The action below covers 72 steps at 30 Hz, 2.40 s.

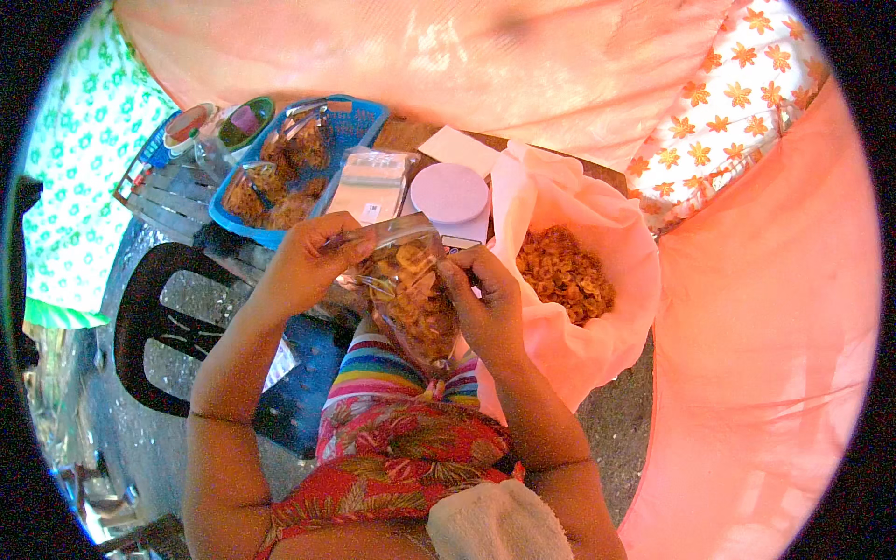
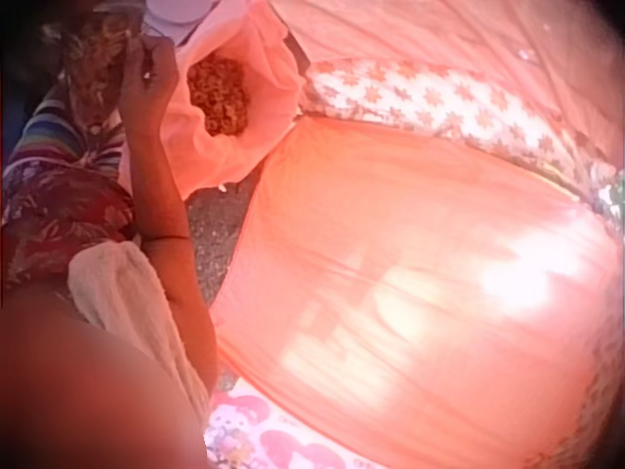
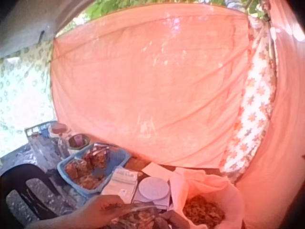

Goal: The person scoops a dry granular food from a pink cloth bag into small clear plastic bags using both hands. Each filled bag is placed on a digital scale, then moved to a blue basket. The person repeats this process multiple times.

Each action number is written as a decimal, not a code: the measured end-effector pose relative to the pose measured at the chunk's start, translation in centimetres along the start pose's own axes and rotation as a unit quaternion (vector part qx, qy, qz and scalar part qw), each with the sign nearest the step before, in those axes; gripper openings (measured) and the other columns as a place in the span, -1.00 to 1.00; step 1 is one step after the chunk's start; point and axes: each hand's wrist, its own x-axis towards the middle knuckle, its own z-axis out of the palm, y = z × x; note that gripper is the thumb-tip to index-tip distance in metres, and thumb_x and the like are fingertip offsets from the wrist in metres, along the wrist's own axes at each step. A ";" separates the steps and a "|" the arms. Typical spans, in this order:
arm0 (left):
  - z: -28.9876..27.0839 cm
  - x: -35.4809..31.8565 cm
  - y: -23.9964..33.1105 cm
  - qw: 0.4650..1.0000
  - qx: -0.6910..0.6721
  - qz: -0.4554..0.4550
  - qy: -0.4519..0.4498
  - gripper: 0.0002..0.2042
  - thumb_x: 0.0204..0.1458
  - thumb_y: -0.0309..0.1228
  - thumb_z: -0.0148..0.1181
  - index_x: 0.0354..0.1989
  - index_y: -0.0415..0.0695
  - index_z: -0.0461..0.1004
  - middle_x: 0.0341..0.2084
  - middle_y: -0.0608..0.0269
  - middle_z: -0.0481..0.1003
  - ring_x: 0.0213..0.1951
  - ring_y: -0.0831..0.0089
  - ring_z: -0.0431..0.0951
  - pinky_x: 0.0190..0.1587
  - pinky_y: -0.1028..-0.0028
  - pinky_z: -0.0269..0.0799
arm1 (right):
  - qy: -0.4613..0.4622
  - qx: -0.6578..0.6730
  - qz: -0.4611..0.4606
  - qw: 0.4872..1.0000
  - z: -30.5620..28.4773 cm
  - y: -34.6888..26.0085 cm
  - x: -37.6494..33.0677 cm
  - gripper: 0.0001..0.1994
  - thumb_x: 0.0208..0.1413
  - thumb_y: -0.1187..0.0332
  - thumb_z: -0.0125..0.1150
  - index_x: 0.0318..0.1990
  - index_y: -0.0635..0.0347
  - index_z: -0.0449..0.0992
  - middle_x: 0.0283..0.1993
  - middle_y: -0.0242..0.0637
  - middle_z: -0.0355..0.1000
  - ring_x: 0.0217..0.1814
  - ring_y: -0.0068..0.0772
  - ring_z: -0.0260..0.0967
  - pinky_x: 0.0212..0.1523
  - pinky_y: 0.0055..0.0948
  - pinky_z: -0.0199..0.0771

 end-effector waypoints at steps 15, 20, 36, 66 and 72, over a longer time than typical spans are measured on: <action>-1.3 3.5 1.6 0.995 0.061 0.053 -0.051 -0.78 0.12 -0.27 0.32 -0.28 -0.20 0.61 -0.50 0.27 0.56 -0.41 0.58 0.48 -0.32 0.46 0.41 | 0.048 -0.041 -0.100 0.993 1.9 -1.0 3.7 -0.92 0.17 0.47 0.28 -0.31 0.30 0.54 -0.38 -0.32 0.45 -0.33 -0.54 0.37 -0.25 -0.54 0.40; -2.4 4.1 2.1 0.985 0.153 0.070 -0.048 -0.73 0.12 -0.19 0.29 -0.33 -0.19 0.60 -0.51 0.15 0.55 -0.43 0.41 0.53 -0.33 0.37 0.41 | 0.079 -0.084 -0.116 0.987 1.8 -0.1 4.7 -0.92 0.18 0.47 0.26 -0.31 0.29 0.54 -0.37 -0.35 0.46 -0.31 -0.52 0.38 -0.21 -0.52 0.40; -18.7 22.7 -11.7 0.820 0.532 0.105 0.184 -0.73 0.17 -0.18 0.12 -0.32 -0.15 0.59 -0.38 -0.02 0.59 -0.30 -0.01 0.62 -0.23 0.13 0.52 | -0.015 -0.319 -0.127 0.939 3.3 11.4 -0.6 -0.66 0.06 0.50 0.30 0.01 0.22 0.44 -0.01 -0.04 0.42 0.08 -0.04 0.39 0.13 -0.14 0.39; -11.6 17.4 -19.2 0.932 0.345 -0.015 0.106 -0.79 0.11 -0.50 0.08 -0.14 -0.28 0.56 -0.17 -0.17 0.50 -0.04 -0.15 0.49 0.02 0.08 0.43 | -0.122 -0.316 -0.122 0.933 3.2 11.2 0.3 -0.67 -0.04 0.65 0.28 -0.06 0.28 0.49 -0.09 -0.04 0.41 0.00 -0.02 0.39 0.04 -0.19 0.39; -9.1 13.3 -22.4 0.906 0.401 0.002 0.136 -0.80 0.08 -0.40 0.24 -0.21 -0.26 0.61 -0.31 -0.06 0.56 -0.23 0.02 0.57 -0.14 0.22 0.47 | -0.060 -0.306 -0.146 0.939 3.5 11.6 0.3 -0.71 0.02 0.63 0.24 -0.06 0.28 0.49 -0.07 -0.02 0.42 0.05 0.02 0.37 0.11 -0.18 0.36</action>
